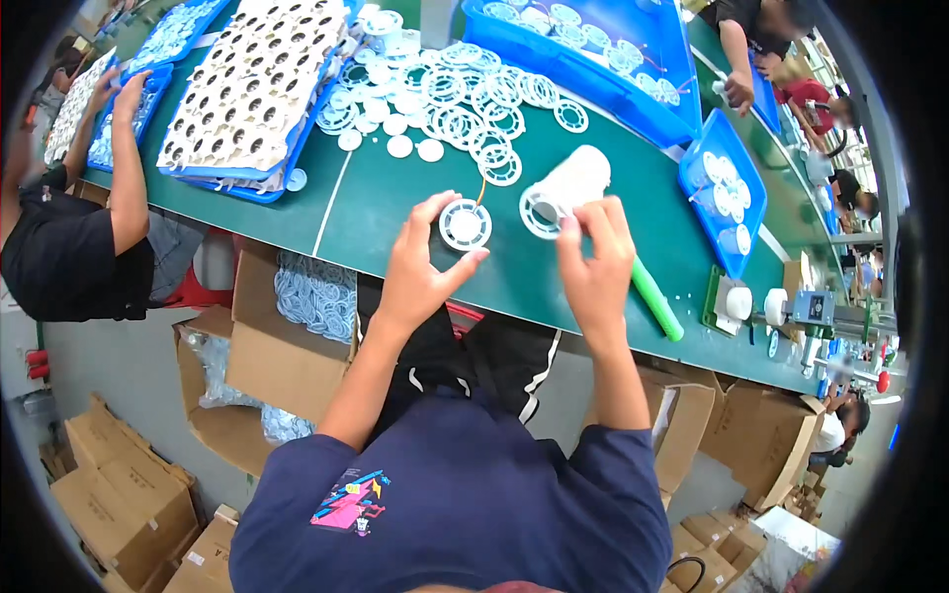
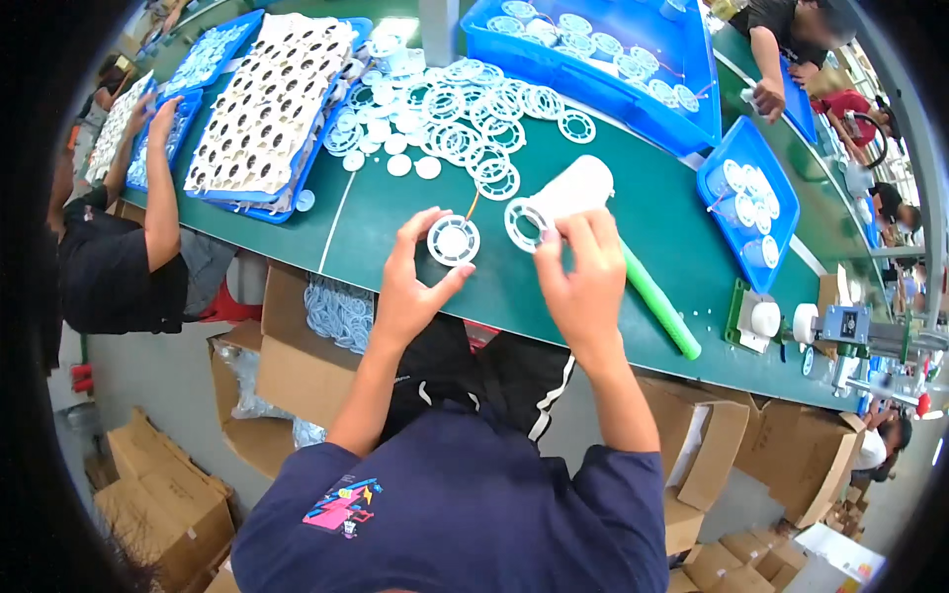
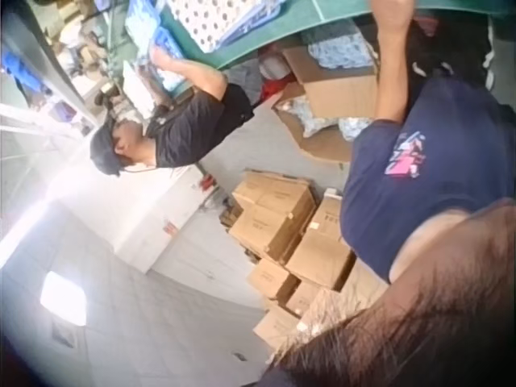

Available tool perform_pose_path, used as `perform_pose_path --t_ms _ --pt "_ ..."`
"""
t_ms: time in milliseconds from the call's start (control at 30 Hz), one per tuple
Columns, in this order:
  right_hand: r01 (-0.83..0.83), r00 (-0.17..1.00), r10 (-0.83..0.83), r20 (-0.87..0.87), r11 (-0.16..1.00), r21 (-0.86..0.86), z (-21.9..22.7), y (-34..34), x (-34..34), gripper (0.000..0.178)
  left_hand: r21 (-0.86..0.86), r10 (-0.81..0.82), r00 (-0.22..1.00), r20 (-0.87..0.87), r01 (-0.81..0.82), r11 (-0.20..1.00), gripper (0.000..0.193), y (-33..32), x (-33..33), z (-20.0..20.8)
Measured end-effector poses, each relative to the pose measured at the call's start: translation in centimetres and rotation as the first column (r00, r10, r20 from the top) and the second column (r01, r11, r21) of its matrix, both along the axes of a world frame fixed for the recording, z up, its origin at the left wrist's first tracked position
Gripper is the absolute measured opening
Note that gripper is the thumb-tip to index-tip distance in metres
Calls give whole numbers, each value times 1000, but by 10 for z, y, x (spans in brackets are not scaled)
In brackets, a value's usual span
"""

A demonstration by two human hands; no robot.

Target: Manually assemble white plastic housings with wires and use a mallet to secure components.

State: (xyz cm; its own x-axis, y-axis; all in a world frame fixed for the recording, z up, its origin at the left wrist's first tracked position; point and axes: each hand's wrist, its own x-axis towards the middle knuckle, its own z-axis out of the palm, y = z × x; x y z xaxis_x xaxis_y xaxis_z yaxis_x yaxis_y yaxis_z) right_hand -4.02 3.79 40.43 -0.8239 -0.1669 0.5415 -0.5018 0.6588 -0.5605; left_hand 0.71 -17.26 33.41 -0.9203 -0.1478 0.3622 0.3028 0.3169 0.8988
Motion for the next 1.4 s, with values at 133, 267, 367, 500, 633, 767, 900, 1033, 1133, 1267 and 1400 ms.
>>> perform_pose_path --t_ms 133,267,367,500,633,767,900,1033,1133,1267,1400 --pt "223 866 -100 490 955 -198 -30 37 44 18 -101 15 999 41 -11 995 74 -1 1 0" --pt "339 825 -314 470 940 33 -37 51 60 42 -144 17 999 45 -10 989 77 12 4 6" --pt "102 962 -123 243 990 98 -36 52 62 71 -172 33 999 32 -27 985 77 27 12 9" --pt "19 979 -66 194 971 238 -56 57 61 75 -230 10 1000 -10 -12 973 81 43 23 3" --pt "18 989 -53 139 971 238 -57 57 59 76 -200 9 1000 3 -9 980 80 41 26 1" --pt "224 893 -278 355 957 186 -48 44 64 79 -241 -33 999 -10 30 970 78 38 24 -1" --pt "-8 985 -31 168 973 231 -39 52 63 76 -201 -59 998 -30 51 978 76 36 25 0" --pt "-28 995 -6 104 945 325 -58 64 67 69 -170 -81 997 7 81 982 76 36 27 -2" --pt "119 985 -133 110 985 125 -65 56 72 70 -175 -5 999 44 13 985 80 45 30 0" --pt "32 999 -32 -13 999 9 -38 19 76 78 -184 36 999 26 -31 983 84 56 32 -5" --pt "3 999 1 49 997 -77 -55 -20 68 71 -196 58 998 -18 -60 979 87 59 32 -9"
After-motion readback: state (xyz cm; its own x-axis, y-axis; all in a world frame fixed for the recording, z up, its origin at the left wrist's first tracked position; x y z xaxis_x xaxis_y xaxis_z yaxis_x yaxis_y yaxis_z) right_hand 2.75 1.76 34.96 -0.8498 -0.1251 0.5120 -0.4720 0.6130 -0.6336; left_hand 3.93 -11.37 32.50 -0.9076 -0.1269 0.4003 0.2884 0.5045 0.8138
